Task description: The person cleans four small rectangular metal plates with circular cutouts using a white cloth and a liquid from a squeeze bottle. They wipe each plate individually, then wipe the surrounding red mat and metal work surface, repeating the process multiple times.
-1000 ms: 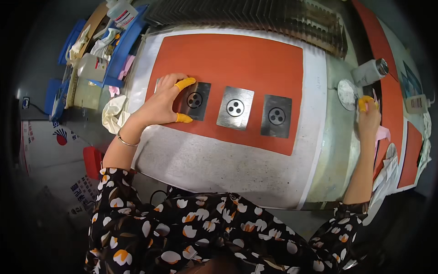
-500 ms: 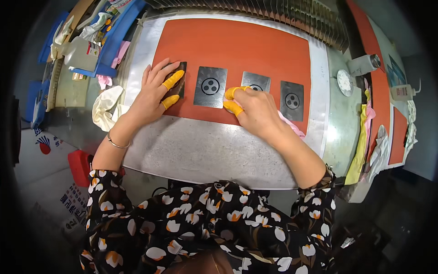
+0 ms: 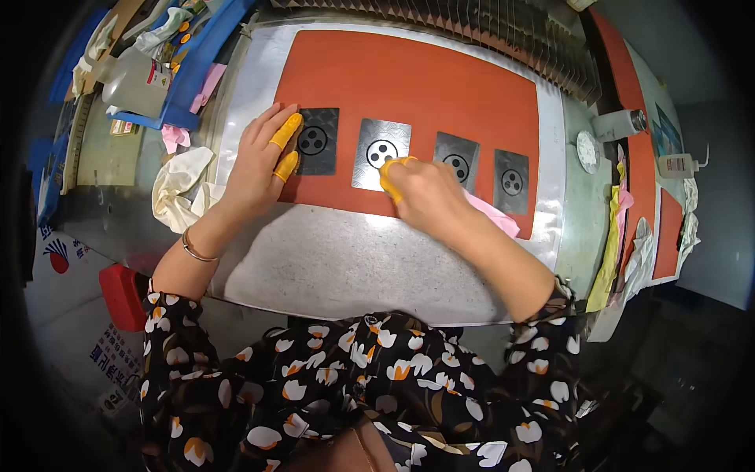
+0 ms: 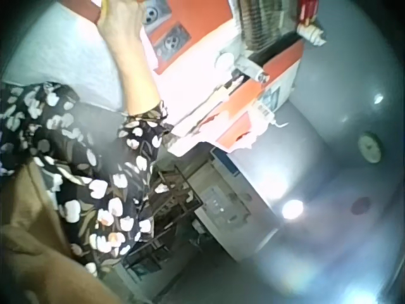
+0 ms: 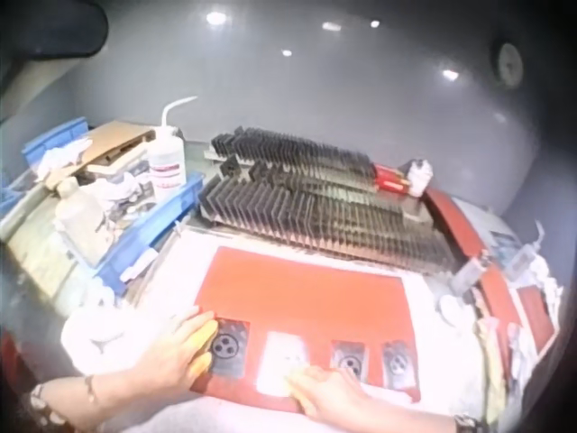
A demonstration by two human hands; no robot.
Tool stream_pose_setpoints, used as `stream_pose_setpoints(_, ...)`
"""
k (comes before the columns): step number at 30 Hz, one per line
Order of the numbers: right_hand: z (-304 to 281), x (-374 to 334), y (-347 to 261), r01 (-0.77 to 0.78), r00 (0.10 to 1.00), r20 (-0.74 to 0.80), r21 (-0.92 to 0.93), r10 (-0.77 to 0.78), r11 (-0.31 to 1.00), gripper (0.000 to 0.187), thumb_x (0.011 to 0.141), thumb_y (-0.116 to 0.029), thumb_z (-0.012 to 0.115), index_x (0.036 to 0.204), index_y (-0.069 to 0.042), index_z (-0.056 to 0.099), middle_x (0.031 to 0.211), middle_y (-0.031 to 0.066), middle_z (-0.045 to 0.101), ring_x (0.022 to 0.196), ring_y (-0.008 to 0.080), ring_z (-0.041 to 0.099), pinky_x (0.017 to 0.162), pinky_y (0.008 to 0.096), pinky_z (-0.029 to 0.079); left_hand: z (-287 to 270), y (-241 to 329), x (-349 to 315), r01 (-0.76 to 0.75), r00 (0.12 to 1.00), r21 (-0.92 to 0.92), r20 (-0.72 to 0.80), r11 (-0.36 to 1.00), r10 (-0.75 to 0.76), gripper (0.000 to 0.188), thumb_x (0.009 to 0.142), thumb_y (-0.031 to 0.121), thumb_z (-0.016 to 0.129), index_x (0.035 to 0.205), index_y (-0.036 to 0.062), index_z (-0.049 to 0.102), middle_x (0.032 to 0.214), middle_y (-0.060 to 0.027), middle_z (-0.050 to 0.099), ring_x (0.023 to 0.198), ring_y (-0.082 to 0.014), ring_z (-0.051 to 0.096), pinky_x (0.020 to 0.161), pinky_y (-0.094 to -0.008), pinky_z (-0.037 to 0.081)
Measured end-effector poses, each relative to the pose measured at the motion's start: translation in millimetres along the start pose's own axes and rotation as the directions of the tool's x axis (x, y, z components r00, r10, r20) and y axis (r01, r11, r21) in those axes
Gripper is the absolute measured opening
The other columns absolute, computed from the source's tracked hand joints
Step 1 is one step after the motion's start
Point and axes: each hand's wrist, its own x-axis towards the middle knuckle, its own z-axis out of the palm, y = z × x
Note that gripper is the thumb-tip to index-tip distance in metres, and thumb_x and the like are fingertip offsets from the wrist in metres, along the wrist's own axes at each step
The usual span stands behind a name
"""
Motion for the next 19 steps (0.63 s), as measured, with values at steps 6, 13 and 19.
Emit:
stream_pose_setpoints(6, 7, 15, -7, 0.106, 0.994, -0.018, -0.006, -0.106, 0.994, 0.012, 0.071, -0.006, 0.065, 0.082, -0.003, 0.062, 0.071, 0.0143, 0.062, 0.062, 0.0315, 0.06, 0.054, 0.0399, 0.048, -2, -1, 3, 0.024, 0.998, -0.013, -0.055, 1.0, -0.025, 0.043, 0.077, -0.002, 0.051, 0.12, -0.0049, 0.045, 0.134, -0.0151, 0.04, 0.125, -0.0346, 0.035, 0.103, -0.0452, 0.027)
stream_pose_setpoints(13, 2, 14, -15, 0.038, 0.999, -0.013, -0.057, -0.039, 0.998, 0.005, 0.07, -0.003, 0.062, 0.074, -0.002, 0.059, 0.065, 0.0157, 0.06, 0.057, 0.0331, 0.059, 0.05, 0.041, 0.046, -2, 2, 1, 0.047, 0.997, 0.007, -0.068, 0.999, -0.046, 0.042, 0.077, -0.002, 0.051, 0.118, -0.0066, 0.047, 0.133, -0.0173, 0.04, 0.126, -0.033, 0.035, 0.103, -0.0457, 0.027)
stream_pose_setpoints(19, 0, 11, -8, -0.032, 0.998, 0.052, -0.013, 0.033, 0.999, 0.008, 0.071, -0.005, 0.062, 0.079, -0.004, 0.063, 0.069, 0.016, 0.062, 0.059, 0.0328, 0.06, 0.052, 0.041, 0.047, 0, -1, -1, 0.026, 0.998, 0.012, -0.064, 1.0, -0.025, 0.041, 0.079, 0.002, 0.053, 0.118, -0.0054, 0.047, 0.133, -0.0172, 0.04, 0.127, -0.033, 0.034, 0.104, -0.0467, 0.026)
